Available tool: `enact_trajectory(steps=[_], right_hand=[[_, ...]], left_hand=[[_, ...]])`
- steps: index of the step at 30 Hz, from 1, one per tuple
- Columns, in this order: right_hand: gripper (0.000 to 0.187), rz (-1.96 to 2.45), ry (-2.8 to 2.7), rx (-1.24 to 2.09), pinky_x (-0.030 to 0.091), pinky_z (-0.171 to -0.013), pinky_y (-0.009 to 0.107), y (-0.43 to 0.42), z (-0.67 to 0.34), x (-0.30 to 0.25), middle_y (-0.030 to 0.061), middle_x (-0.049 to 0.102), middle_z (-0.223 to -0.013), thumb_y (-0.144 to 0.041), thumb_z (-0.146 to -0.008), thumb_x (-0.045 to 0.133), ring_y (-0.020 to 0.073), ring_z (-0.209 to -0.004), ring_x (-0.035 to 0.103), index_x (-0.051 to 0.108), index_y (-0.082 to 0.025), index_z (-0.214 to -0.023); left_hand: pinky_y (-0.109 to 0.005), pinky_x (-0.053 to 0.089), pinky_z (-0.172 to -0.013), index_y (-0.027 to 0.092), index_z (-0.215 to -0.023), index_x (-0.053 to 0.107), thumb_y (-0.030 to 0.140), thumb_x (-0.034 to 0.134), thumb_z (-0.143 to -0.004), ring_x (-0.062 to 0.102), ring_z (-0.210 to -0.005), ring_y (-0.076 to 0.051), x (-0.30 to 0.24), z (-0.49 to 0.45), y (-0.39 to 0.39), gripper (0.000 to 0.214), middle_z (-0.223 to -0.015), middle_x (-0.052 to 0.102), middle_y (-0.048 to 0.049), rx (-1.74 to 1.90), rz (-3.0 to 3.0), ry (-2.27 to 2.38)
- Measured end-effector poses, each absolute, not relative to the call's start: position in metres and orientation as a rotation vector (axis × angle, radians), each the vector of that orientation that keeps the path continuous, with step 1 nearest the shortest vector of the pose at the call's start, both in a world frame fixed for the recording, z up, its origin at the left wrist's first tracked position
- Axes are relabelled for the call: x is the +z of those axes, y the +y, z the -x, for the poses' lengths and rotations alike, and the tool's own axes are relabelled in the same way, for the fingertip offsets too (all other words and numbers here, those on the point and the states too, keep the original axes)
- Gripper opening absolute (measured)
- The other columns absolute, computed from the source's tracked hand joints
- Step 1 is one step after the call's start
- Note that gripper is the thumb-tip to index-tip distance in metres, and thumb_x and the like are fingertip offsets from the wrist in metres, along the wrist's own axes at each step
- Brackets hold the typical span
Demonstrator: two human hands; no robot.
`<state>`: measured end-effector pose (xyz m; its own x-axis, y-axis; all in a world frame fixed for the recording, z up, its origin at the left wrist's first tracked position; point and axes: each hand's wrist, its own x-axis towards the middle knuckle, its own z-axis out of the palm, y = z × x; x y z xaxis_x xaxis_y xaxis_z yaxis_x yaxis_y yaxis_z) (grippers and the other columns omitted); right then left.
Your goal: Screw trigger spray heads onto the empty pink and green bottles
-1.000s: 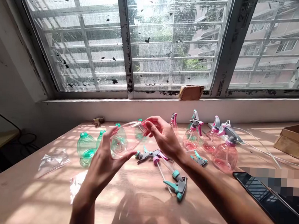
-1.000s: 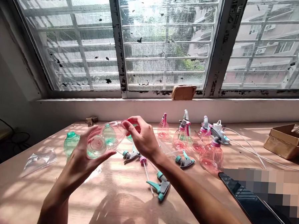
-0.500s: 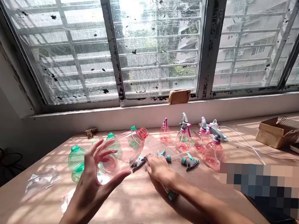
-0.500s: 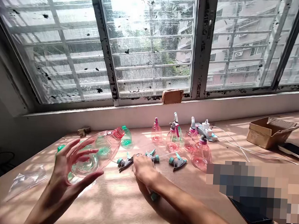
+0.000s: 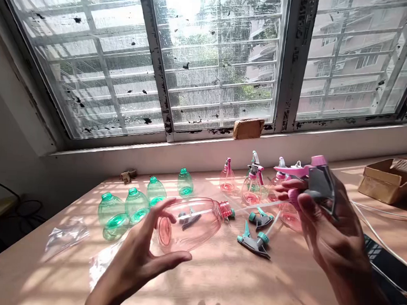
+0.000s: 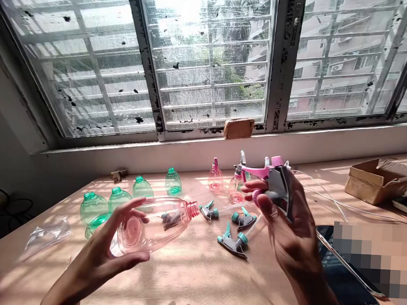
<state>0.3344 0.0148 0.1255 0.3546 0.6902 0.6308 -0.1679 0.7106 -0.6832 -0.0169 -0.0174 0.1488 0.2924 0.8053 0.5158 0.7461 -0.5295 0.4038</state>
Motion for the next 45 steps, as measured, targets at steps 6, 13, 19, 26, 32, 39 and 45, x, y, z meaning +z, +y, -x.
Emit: enact_trajectory(steps=[6,13,19,26,32,39,45], right_hand=[[0.05,0.425,-0.88,0.654,0.073,-0.088,0.05,0.002,-0.343,0.139,0.0064,0.077,-0.112,-0.032,-0.101,0.075,0.0328,-0.111,0.081,0.066,-0.047,-0.148],[0.042,0.467,-0.883,0.614,0.069,-0.097,0.056,0.006,-0.332,0.133,0.0082,0.077,-0.132,-0.037,-0.109,0.062,0.0337,-0.122,0.078,0.064,-0.047,-0.15],[0.049,0.486,-1.12,0.786,0.059,-0.115,0.055,0.004,-0.301,0.112,0.0093,0.069,-0.153,-0.05,-0.108,0.06,0.0339,-0.148,0.06,0.056,-0.043,-0.157],[0.063,0.636,-1.582,0.495,0.06,-0.112,0.04,0.004,-0.309,0.104,0.0054,0.072,-0.148,-0.042,-0.106,0.067,0.0272,-0.133,0.071,0.043,-0.046,-0.164],[0.055,0.635,-1.811,0.268,0.068,-0.078,0.021,0.009,-0.335,0.096,0.0008,0.082,-0.116,-0.016,-0.107,0.06,0.0162,-0.088,0.081,0.057,-0.047,-0.152],[0.037,0.657,-1.895,0.107,0.043,-0.129,0.05,0.016,-0.336,0.107,0.0008,0.034,-0.177,-0.023,-0.108,0.063,0.032,-0.161,0.041,0.071,-0.042,-0.139],[0.037,0.53,-2.009,0.091,0.05,-0.118,0.033,0.017,-0.338,0.113,0.0081,0.063,-0.154,-0.026,-0.106,0.071,0.0258,-0.143,0.06,0.066,-0.032,-0.142]], left_hand=[[-0.048,0.059,-0.108,0.051,-0.161,0.033,0.071,0.078,-0.087,0.07,-0.131,-0.034,0.145,0.012,-0.02,0.089,-0.149,0.067,-0.0079,0.988,-2.462,1.428],[-0.054,0.053,-0.116,0.047,-0.162,0.037,0.075,0.077,-0.085,0.064,-0.14,-0.039,0.14,-0.001,-0.021,0.091,-0.161,0.06,-0.0111,1.085,-2.39,1.346],[-0.051,0.055,-0.109,0.045,-0.159,0.043,0.085,0.071,-0.08,0.071,-0.127,-0.036,0.136,-0.028,-0.026,0.093,-0.155,0.064,-0.0091,1.339,-2.299,1.263],[-0.047,0.06,-0.103,0.048,-0.161,0.038,0.084,0.071,-0.083,0.073,-0.117,-0.033,0.138,-0.012,-0.021,0.092,-0.142,0.07,-0.0062,1.317,-2.373,1.241],[-0.054,0.057,-0.114,0.051,-0.162,0.033,0.081,0.074,-0.083,0.065,-0.138,-0.041,0.137,0.007,-0.024,0.095,-0.161,0.06,-0.0071,1.151,-2.456,1.29],[-0.059,0.057,-0.112,0.051,-0.161,0.037,0.082,0.076,-0.079,0.067,-0.135,-0.044,0.133,0.014,-0.023,0.096,-0.155,0.064,-0.0082,1.116,-2.392,1.288],[-0.062,0.052,-0.118,0.047,-0.165,0.033,0.068,0.088,-0.079,0.057,-0.147,-0.045,0.131,0.011,-0.023,0.104,-0.167,0.052,-0.0108,1.166,-2.461,1.217]])
